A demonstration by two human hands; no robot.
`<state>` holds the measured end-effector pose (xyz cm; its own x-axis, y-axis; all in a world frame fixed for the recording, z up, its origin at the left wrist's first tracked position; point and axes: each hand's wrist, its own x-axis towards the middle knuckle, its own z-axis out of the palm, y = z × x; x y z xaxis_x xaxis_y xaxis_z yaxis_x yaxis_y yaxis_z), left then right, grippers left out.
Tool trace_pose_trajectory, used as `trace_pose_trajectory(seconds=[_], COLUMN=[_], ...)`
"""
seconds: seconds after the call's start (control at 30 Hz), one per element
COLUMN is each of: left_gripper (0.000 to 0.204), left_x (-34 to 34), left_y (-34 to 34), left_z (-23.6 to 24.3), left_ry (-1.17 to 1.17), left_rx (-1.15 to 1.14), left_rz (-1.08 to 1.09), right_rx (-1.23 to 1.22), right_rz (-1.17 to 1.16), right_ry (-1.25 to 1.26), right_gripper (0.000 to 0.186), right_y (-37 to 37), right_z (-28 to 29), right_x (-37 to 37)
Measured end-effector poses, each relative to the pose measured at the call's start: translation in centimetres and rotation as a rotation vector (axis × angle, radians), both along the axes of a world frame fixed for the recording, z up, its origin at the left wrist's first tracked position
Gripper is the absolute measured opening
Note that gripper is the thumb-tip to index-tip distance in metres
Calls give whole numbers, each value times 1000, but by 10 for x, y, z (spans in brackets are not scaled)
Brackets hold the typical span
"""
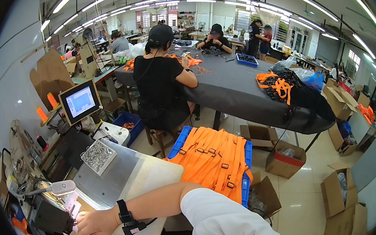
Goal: The person sews orange fabric straps using a sewing machine in a factory setting. They repeatedly pick up straps, fold the ends, and feed them under the machine's needle to stitch them. The person also adjusts their head-mounted camera strap during the process.
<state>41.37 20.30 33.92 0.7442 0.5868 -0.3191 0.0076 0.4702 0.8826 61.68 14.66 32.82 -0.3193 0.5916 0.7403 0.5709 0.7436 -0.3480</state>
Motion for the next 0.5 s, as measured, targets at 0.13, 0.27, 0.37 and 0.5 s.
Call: trace_pose_trajectory(seconds=[0.13,0.27,0.37,0.5], left_gripper=[43,46,29,19], left_x=[-5,-22,-52,-118], left_y=[5,13,17,60], left_z=[13,41,66,50], left_ry=[132,289,453,624], left_rx=[175,506,523,631], left_rz=[-150,-404,-407,-337], right_rx=[-166,-404,-624,-880], right_rz=[-159,-24,-1,24], right_ry=[-167,117,162,221], right_gripper=[8,11,10,11], right_y=[2,10,9,10], right_z=[1,-3,9,8], right_x=[11,56,85,110])
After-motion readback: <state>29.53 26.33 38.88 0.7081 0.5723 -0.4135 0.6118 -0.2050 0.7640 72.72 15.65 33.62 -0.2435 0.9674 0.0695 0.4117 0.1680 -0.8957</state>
